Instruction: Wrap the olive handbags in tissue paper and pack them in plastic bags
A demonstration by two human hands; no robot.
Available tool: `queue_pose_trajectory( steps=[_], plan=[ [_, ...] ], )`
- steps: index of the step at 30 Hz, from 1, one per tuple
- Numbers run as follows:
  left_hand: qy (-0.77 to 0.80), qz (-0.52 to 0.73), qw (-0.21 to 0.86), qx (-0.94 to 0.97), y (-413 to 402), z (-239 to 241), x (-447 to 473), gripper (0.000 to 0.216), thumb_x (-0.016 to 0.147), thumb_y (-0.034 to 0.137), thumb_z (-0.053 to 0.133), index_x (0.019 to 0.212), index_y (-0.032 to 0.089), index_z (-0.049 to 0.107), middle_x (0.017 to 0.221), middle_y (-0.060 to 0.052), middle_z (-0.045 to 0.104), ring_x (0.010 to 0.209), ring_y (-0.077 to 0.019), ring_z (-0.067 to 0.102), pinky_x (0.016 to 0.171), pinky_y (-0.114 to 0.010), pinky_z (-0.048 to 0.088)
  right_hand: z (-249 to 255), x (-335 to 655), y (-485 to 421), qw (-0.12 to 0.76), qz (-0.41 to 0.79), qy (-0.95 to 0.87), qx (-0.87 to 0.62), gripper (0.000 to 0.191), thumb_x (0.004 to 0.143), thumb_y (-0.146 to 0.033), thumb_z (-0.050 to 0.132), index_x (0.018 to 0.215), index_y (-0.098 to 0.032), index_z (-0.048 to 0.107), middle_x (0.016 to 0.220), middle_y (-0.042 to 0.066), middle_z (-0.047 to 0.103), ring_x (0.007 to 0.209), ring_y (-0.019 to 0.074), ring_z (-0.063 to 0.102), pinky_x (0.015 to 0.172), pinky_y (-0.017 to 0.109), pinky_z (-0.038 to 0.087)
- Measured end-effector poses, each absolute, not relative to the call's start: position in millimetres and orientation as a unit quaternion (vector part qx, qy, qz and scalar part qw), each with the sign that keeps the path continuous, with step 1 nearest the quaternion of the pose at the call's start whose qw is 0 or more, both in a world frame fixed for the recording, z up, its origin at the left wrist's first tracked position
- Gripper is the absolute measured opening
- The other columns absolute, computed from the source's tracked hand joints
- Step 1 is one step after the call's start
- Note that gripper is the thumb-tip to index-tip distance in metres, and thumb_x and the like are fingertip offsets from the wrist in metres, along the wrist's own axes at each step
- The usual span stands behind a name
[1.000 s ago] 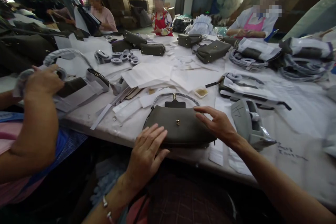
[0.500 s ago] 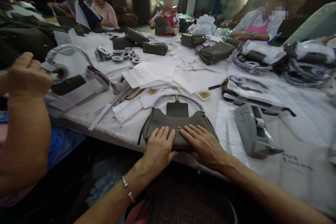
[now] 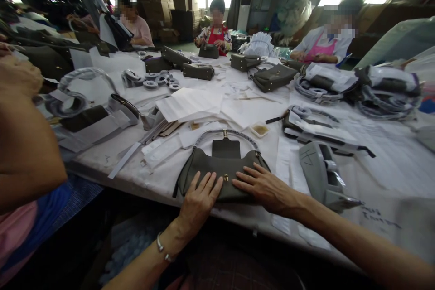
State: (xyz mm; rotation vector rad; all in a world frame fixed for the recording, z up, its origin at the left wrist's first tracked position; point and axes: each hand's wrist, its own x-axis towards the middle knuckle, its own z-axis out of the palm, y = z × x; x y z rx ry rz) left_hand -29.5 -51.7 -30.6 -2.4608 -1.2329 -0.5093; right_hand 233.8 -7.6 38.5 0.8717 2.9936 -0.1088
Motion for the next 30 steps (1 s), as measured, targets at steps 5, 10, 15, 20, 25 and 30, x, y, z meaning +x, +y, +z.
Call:
queue_pose_trajectory(
  steps=[5, 10, 15, 20, 25, 30],
  plan=[
    [-0.441, -0.176, 0.148, -0.868, -60.9, -35.8, -52.4, 0.052, 0.098, 0.014, 0.040, 0.148, 0.026, 0.041, 0.150, -0.011, 0.046, 0.138, -0.0282, 0.044, 0.113, -0.052, 0.034, -16.2, 250.9, -26.3, -0.107, 0.022, 0.942, 0.316, 0.061, 0.090, -0.003, 0.045, 0.147, -0.024, 0.044, 0.144, 0.009, 0.054, 0.138, 0.0286, 0.044, 0.111, 0.053, 0.040],
    [-0.449, -0.139, 0.096, -0.877, -70.6, -32.7, -41.9, 0.071, 0.089, 0.048, 0.062, 0.151, 0.041, 0.028, 0.156, -0.013, 0.036, 0.143, -0.0371, 0.034, 0.112, -0.066, 0.027, -33.1, 246.8, -39.8, -0.174, -0.016, 0.912, 0.371, 0.055, 0.092, -0.011, 0.047, 0.146, -0.023, 0.045, 0.150, 0.010, 0.048, 0.142, 0.0277, 0.038, 0.115, 0.056, 0.033],
    [-0.433, -0.135, 0.072, -0.888, -68.9, -33.4, -16.5, 0.080, 0.086, 0.055, 0.064, 0.153, 0.040, 0.023, 0.157, -0.015, 0.033, 0.144, -0.0378, 0.032, 0.112, -0.064, 0.028, 8.5, 224.6, -15.0, -0.154, -0.217, 0.877, 0.401, 0.045, 0.090, -0.037, 0.062, 0.133, -0.024, 0.059, 0.128, 0.009, 0.066, 0.119, 0.0253, 0.060, 0.106, 0.046, 0.044],
    [-0.440, -0.141, 0.056, -0.885, -67.9, -36.8, -13.0, 0.080, 0.084, 0.053, 0.067, 0.151, 0.043, 0.025, 0.158, -0.014, 0.030, 0.144, -0.0378, 0.030, 0.111, -0.065, 0.028, 23.0, 189.9, 28.8, -0.111, -0.270, 0.867, 0.403, 0.023, 0.092, -0.024, 0.058, 0.107, -0.020, 0.074, 0.099, 0.006, 0.073, 0.089, 0.0181, 0.067, 0.084, 0.028, 0.051],
    [-0.436, -0.163, 0.071, -0.882, -67.2, -41.3, -16.0, 0.085, 0.080, 0.054, 0.071, 0.152, 0.042, 0.025, 0.158, -0.015, 0.031, 0.144, -0.0379, 0.032, 0.110, -0.065, 0.030, 37.3, 175.6, 56.8, 0.012, -0.213, 0.945, 0.248, 0.019, 0.092, -0.015, 0.055, 0.089, -0.017, 0.074, 0.082, 0.003, 0.069, 0.073, 0.0136, 0.062, 0.067, 0.022, 0.047],
    [-0.437, -0.174, 0.086, -0.878, -65.6, -44.6, -14.9, 0.087, 0.078, 0.061, 0.069, 0.151, 0.045, 0.024, 0.152, -0.014, 0.041, 0.140, -0.0377, 0.038, 0.108, -0.064, 0.033, 46.5, 172.9, 73.8, 0.056, -0.079, 0.995, 0.022, 0.020, 0.097, -0.016, 0.049, 0.091, -0.018, 0.068, 0.085, 0.004, 0.067, 0.077, 0.0144, 0.059, 0.071, 0.024, 0.045]
  ],
)
